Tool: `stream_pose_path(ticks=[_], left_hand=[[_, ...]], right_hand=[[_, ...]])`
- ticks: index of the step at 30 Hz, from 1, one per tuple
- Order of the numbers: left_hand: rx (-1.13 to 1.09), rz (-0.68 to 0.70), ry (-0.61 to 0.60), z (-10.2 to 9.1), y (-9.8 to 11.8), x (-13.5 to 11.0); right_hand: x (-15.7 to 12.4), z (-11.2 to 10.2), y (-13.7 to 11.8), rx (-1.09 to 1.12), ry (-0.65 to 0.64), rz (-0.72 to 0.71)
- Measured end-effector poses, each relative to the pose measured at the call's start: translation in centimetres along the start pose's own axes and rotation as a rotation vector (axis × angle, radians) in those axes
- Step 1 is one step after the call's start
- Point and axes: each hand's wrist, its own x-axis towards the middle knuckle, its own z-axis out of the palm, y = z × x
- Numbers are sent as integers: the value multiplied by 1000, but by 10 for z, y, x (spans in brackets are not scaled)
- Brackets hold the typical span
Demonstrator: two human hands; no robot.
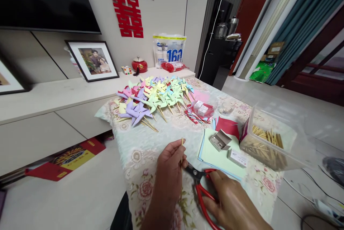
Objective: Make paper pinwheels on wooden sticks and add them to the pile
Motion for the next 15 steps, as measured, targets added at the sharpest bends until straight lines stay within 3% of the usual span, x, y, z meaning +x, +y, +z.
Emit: stream_pose_path(ticks=[5,15], left_hand=[[-40,-39,-3,5,-2,1],[-29,-33,-24,6,-3,0]], right_hand=[[9,7,-23,-5,-26,-25],[8,4,-36,-11,-60,-24]])
